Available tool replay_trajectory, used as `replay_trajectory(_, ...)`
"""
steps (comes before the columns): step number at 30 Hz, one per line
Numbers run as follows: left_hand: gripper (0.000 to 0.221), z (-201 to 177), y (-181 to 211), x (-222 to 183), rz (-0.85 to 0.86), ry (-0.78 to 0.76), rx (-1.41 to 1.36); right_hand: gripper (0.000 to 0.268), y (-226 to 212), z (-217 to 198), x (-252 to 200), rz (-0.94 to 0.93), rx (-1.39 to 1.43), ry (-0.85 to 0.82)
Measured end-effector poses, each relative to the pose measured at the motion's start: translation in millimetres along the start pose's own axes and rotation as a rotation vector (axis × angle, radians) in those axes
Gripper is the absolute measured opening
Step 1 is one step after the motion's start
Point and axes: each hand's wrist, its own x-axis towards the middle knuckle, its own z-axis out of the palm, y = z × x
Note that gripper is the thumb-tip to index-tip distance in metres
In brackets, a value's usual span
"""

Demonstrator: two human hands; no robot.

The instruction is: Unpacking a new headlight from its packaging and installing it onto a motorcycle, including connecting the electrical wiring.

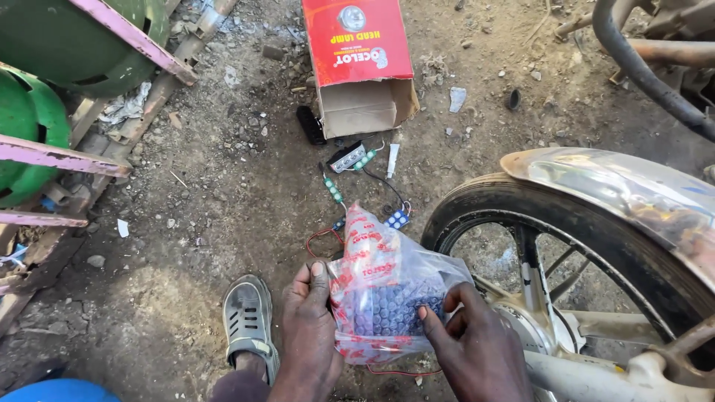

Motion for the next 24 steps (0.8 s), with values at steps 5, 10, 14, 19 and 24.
replay_trajectory(5, 0.024, 0, -1, -3, 0.042, -0.136, -0.014, 0.070, -7, -5, 3, -0.019, -0.126, -0.112)
replay_trajectory(10, 0.028, 1, 13, -1, 0.002, -0.126, 0.021, 0.039, -2, -6, 16, -0.255, -0.126, 0.040)
replay_trajectory(14, 0.031, 12, 26, -9, 0.005, -0.088, 0.031, 0.008, 9, 0, 31, -0.420, -0.049, 0.088)
replay_trajectory(19, 0.015, 22, 45, -6, 0.390, -0.014, 0.505, 0.005, 16, 9, 12, -0.607, 0.247, 0.184)
replay_trajectory(24, 0.062, 29, 45, -27, 0.458, -0.092, 0.971, 0.005, 8, -2, 0, -0.242, 0.259, 0.159)
